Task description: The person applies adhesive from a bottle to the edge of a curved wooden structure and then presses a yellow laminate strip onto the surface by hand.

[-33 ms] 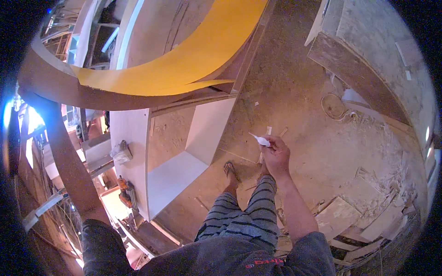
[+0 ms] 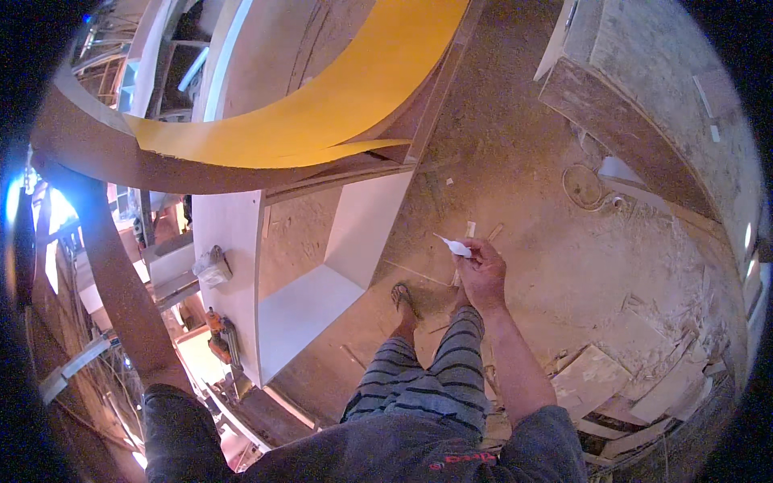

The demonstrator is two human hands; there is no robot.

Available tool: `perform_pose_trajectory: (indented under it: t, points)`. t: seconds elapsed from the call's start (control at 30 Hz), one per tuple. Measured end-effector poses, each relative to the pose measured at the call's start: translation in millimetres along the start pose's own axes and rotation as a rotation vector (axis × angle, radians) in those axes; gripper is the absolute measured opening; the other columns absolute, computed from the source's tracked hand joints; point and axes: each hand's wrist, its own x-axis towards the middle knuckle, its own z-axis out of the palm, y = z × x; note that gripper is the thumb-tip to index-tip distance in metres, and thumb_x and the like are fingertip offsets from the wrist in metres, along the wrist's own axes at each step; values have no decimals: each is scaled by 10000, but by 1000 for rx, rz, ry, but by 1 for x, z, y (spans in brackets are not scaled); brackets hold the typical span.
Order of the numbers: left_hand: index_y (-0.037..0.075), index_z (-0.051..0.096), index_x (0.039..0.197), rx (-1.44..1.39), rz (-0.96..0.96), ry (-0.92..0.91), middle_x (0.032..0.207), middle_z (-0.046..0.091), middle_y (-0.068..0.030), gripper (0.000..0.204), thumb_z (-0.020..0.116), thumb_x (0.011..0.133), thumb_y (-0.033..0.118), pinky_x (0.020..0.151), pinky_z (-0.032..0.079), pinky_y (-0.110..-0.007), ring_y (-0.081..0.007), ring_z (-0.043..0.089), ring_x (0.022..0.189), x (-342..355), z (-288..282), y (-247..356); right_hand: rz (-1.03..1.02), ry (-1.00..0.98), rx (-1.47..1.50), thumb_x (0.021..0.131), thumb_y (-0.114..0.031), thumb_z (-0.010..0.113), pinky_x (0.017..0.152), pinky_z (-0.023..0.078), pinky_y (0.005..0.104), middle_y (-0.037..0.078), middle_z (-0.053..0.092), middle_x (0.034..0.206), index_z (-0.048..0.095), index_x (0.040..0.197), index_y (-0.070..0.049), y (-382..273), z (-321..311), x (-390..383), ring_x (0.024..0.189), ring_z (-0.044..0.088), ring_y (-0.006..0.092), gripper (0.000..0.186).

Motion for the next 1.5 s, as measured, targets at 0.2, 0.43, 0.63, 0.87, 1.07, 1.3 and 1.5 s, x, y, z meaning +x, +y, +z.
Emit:
perform_pose_trajectory:
  t: [0.2, 0.43, 0.63, 0.87, 1.07, 1.3, 1.5]
  points:
    - [69, 470, 1457, -184, -105, -34, 1431, 520, -184, 835, 815, 820, 486, 1115, 414, -505, -334, 532, 1319, 12, 4, 46, 14, -14, -20, 940, 22, 716, 888, 580, 293, 81, 727, 1084, 664, 1141, -14, 2, -1, 7, 1014, 702, 159, 211]
    - [44, 440, 1474, -522, -639, 282, 1458, 519, -161, 796, 300, 1030, 690, 1178, 363, -480, -297, 529, 1343, 19, 11, 112, 78, -9, -90, 920, 55, 713, 882, 589, 301, 91, 722, 1086, 658, 1147, -3, 16, -14, 28, 1017, 704, 167, 241]
    - [13, 480, 1370, -60, -303, 123, 1434, 515, -185, 743, 348, 1045, 668, 1080, 468, -480, -302, 575, 1263, 13, -3, 101, 43, -48, -60, 921, 40, 730, 908, 583, 293, 74, 721, 1087, 674, 1146, -4, 6, -14, 42, 1009, 698, 143, 237]
    - [20, 457, 1401, -637, -619, 294, 1455, 501, -167, 713, 386, 1055, 639, 1089, 450, -463, -303, 547, 1284, 14, 11, 121, 18, -21, -27, 920, 75, 705, 887, 587, 295, 81, 720, 1107, 663, 1138, -13, -6, -8, 38, 1066, 696, 172, 238]
    - [38, 417, 1478, -692, -684, 243, 1496, 487, -152, 724, 380, 1062, 629, 1147, 376, -460, -298, 486, 1358, 13, 14, 125, 20, -29, -17, 923, 68, 709, 920, 570, 285, 69, 715, 1115, 660, 1150, -5, -26, 13, 19, 1053, 687, 157, 244]
    - [139, 402, 1569, -795, -519, 120, 1604, 408, -164, 770, 587, 991, 612, 1163, 384, -458, -306, 441, 1439, 33, 16, 137, -33, -78, -23, 947, 5, 710, 915, 544, 275, 72, 700, 1119, 638, 1230, -2, -85, 73, -11, 1033, 668, 130, 292]
    - [50, 226, 1635, -391, -267, 1, 1708, 121, -250, 827, 541, 1016, 498, 1275, 123, -462, -385, 46, 1592, 37, -2, 148, -347, 31, -225, 929, -22, 729, 795, 571, 279, 70, 711, 1049, 703, 1143, -2, -145, 152, -42, 921, 695, 137, 217]
